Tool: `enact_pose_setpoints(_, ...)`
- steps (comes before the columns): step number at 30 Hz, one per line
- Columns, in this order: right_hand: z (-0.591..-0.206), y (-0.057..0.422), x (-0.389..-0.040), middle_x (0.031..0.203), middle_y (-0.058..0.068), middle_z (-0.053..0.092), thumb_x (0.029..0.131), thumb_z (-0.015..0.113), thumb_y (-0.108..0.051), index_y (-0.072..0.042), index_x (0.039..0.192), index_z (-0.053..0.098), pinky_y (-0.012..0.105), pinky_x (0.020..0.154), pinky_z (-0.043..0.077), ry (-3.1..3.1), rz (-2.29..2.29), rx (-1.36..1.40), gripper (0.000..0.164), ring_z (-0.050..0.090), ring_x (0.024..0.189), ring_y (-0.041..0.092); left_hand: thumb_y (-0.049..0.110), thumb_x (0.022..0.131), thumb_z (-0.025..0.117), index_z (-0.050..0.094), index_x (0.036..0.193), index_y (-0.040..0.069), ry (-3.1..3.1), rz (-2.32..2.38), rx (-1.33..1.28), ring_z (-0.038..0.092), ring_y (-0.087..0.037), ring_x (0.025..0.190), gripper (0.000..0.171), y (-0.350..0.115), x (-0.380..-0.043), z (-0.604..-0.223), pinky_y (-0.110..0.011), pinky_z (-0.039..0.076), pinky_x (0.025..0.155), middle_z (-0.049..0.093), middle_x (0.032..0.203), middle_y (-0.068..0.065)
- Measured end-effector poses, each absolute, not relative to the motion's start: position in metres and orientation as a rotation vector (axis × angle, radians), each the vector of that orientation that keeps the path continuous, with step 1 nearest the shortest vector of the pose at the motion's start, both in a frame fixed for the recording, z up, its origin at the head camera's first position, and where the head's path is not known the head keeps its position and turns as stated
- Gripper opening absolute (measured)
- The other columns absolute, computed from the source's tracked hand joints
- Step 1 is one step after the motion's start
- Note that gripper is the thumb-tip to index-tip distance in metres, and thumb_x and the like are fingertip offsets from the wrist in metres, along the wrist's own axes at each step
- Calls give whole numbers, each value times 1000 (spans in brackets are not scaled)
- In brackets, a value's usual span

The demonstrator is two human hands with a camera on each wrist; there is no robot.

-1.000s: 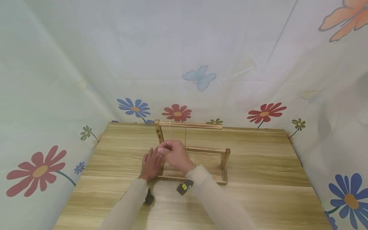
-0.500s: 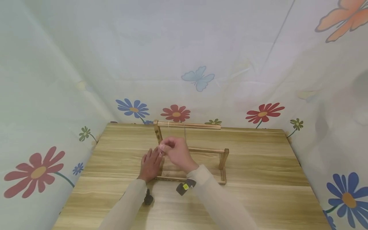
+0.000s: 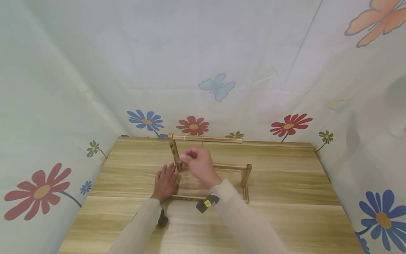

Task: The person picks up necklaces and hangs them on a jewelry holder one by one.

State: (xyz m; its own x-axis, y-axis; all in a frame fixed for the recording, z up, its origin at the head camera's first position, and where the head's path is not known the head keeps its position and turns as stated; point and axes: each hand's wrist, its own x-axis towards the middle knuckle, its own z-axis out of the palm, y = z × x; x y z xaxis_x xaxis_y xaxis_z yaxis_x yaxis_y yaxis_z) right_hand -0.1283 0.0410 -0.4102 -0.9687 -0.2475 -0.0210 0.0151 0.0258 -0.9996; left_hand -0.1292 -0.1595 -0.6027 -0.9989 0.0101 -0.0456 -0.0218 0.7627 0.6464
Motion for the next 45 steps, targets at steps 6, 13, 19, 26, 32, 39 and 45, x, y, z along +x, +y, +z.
enact_pose_setpoints(6,-407,43,-134,91,14,76,100,67,-4,2,98,75,32,76,61,2082,-2073,-206,10,71,78,12,47,114,28,43,160,9,2903,1091,-14,14,-37,164,62,-159,-127,-600,-61,6,129,32,172,-9)
enact_pose_setpoints(13,-400,48,-137,90,16,76,102,65,-7,2,98,75,26,71,57,2177,-2030,-256,14,69,78,18,45,114,29,45,158,7,2930,1072,-4,17,-40,162,60,-158,-125,-600,-63,8,128,34,171,-12)
enact_pose_setpoints(19,-394,52,-139,89,15,76,103,65,-7,0,97,76,26,68,54,2234,-2040,-312,15,68,87,43,42,114,31,45,158,6,2936,1085,4,18,-40,162,58,-157,-123,-597,-63,9,128,35,170,-12)
enact_pose_setpoints(26,-392,59,-143,86,8,75,102,66,-9,0,98,77,26,64,53,2332,-2014,-386,15,65,75,20,41,114,31,45,158,6,2937,1080,10,18,-41,162,57,-157,-122,-595,-63,9,128,35,170,-13)
enact_pose_setpoints(32,-390,68,-148,88,12,74,103,66,-10,-1,96,76,29,67,55,2394,-2002,-407,15,64,75,19,40,115,32,45,158,6,2932,1081,11,18,-41,162,57,-157,-122,-592,-63,9,128,35,170,-13)
enact_pose_setpoints(39,-387,78,-152,95,24,73,103,65,-11,1,99,76,27,70,56,2416,-2011,-392,16,66,78,19,41,115,31,43,159,7,2921,1077,6,16,-39,163,57,-157,-123,-594,-62,8,128,33,171,-12)
enact_pose_setpoints(45,-385,86,-154,92,17,74,103,66,-11,-1,99,76,30,71,57,2480,-2004,-406,15,66,78,19,42,115,31,42,160,8,2906,1080,-5,15,-38,163,58,-158,-124,-595,-62,8,128,32,172,-11)
